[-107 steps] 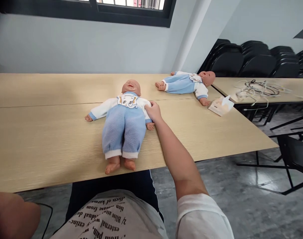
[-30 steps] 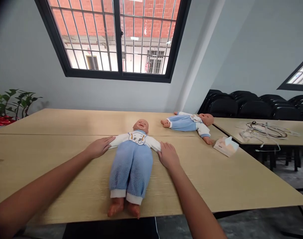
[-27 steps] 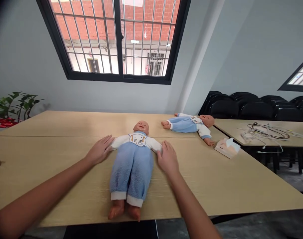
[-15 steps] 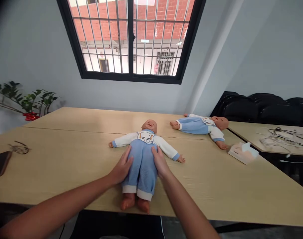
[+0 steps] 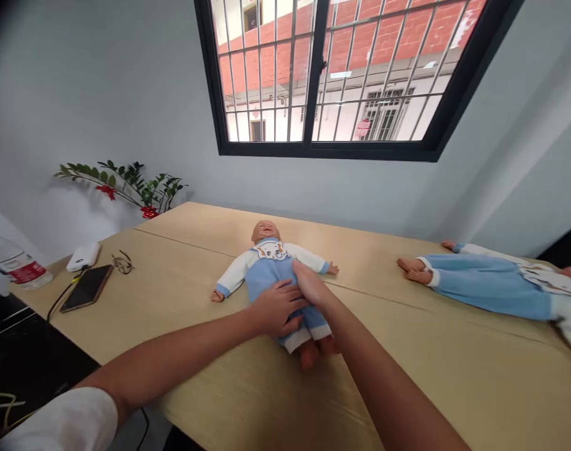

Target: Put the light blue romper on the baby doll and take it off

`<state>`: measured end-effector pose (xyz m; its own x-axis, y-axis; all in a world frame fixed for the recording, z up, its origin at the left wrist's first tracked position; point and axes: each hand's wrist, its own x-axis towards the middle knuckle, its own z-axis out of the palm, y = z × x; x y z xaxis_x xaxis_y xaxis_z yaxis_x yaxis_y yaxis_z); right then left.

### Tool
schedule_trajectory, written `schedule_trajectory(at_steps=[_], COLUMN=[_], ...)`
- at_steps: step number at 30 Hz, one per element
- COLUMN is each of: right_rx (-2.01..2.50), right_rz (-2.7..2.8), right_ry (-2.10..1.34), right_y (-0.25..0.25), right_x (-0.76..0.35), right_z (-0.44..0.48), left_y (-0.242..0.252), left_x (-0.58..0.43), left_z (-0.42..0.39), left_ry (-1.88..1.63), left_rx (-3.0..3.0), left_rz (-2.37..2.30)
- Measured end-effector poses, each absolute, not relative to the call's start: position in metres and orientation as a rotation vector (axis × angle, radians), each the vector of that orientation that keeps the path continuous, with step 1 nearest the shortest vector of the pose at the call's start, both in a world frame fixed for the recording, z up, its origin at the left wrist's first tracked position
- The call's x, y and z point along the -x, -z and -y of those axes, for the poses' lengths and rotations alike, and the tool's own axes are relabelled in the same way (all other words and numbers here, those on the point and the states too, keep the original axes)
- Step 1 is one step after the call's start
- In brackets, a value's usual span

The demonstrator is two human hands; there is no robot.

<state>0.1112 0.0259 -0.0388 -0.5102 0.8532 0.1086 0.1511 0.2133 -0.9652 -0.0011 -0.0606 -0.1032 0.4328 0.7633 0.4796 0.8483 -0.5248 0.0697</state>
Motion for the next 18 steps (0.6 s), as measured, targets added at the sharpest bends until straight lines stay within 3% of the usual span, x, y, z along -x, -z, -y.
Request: schedule_trajectory(at_steps=[9,18], right_rx=[0.583,0.616], right_rz=[2.299,2.421], right_ry=[-0.584,-0.345], right_y=[0.129,0.166], right_x=[-0.134,-0.143], right_z=[0.064,0.026], left_y=[0.106,0.105], left_x=[0.120,0.278], left_z=[-0.030,-0.084], left_ry=[0.641,0.633], left_rx=[2.134,1.855], left_rz=[1.909,2.126])
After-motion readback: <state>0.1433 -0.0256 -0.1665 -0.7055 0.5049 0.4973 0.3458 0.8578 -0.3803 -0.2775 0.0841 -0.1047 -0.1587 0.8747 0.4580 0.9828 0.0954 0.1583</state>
